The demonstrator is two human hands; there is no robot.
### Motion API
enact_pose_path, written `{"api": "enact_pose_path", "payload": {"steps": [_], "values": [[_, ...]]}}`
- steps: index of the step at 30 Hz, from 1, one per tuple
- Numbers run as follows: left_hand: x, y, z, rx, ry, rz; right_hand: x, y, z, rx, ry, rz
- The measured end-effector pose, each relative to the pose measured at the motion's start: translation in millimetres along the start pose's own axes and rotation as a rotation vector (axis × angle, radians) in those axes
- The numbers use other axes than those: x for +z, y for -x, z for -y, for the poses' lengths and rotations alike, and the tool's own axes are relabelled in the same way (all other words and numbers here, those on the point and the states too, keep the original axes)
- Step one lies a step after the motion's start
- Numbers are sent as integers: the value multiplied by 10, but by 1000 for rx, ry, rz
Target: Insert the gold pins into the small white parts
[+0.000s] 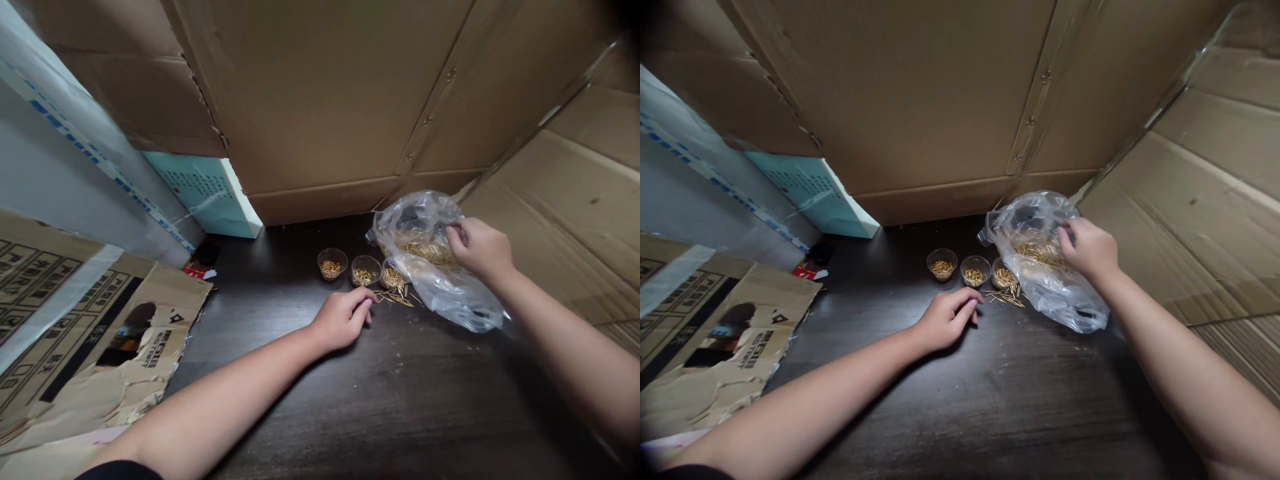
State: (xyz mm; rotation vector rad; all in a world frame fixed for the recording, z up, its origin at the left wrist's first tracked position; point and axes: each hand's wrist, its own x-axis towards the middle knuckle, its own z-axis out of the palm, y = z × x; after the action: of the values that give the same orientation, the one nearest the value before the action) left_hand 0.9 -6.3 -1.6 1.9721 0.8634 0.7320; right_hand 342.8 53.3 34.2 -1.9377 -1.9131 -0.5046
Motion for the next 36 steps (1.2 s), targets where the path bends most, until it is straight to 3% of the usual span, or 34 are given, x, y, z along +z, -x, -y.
{"api": "enact_pose_path", "payload": {"steps": [3, 7, 12, 19, 22, 26, 29, 33, 36], "values": [[2, -12, 14, 6, 14, 1, 225, -144, -130, 117, 89, 171], [8, -23, 37, 8, 37, 29, 493, -126, -189, 114, 102, 249], [10, -25, 42, 16, -1, 34, 679, -42, -197, 151, 78, 242], [57, -33, 95, 84, -81, -43, 776, -41, -256, 243, 58, 191], [41, -33, -35, 101, -71, -57, 777, -40, -256, 260, 47, 186], [-25, -61, -392, 100, -143, -69, 763, -51, -241, 283, 37, 187], [-77, -201, -584, 108, -312, -14, 749, -58, -230, 299, 31, 187], [-165, -634, -655, 125, -622, 40, 730, -53, -215, 319, 27, 188], [-204, -999, -732, 70, -827, 193, 723, -48, -209, 326, 25, 188]]}}
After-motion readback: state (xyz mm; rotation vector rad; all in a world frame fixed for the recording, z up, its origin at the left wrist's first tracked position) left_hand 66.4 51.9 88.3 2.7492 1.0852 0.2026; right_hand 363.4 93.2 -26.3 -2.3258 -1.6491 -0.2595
